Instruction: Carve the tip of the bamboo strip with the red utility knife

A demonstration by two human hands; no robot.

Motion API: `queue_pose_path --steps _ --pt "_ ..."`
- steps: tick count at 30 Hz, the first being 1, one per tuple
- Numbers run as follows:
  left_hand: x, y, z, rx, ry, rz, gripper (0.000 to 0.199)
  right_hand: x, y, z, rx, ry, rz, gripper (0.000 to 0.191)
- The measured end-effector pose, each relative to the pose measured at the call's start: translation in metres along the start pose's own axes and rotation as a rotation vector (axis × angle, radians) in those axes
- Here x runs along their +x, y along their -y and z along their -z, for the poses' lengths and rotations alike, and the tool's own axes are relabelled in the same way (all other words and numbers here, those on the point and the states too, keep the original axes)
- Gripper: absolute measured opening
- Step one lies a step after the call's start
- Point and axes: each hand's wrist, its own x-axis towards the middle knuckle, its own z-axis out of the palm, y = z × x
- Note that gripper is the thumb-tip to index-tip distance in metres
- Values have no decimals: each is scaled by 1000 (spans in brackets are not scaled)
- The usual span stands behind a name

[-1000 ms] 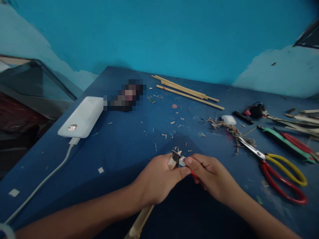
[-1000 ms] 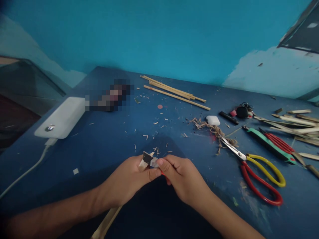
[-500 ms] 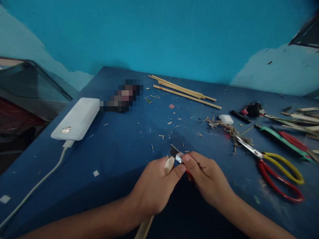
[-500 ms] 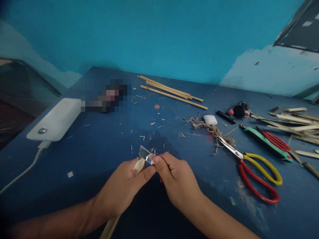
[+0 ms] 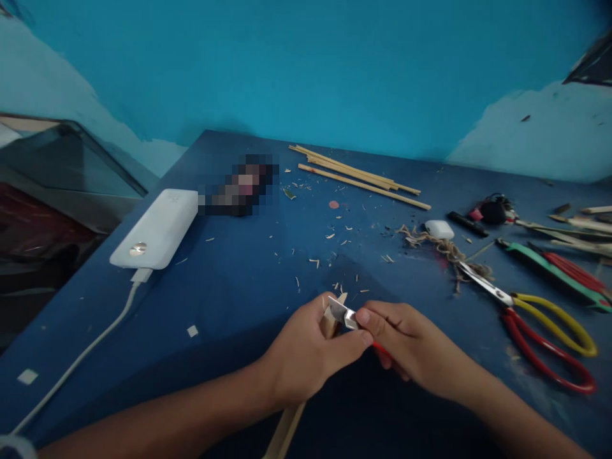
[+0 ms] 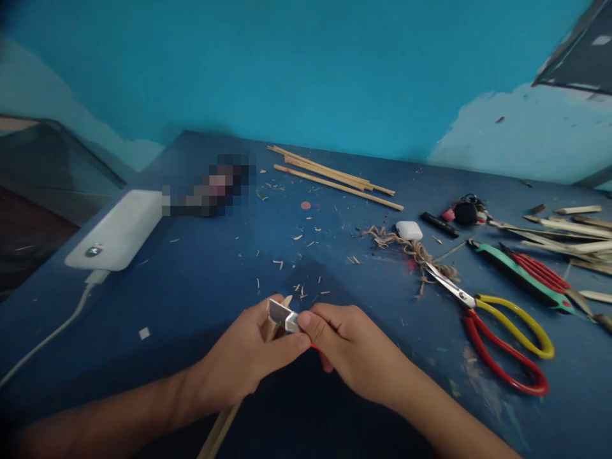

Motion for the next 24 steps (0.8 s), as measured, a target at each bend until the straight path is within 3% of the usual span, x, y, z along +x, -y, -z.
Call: queue_pose_path --steps 7,14,24 --pt "4 7 2 0 108 -51 19 0 -2 4 12 43 -35 44" --pt "7 10 -1 -112 81 -182 14 1 -2 0 -14 -51 -1 42" --pt "4 12 -7 -114 -6 -249 14 5 -4 -10 -15 -164 0 42"
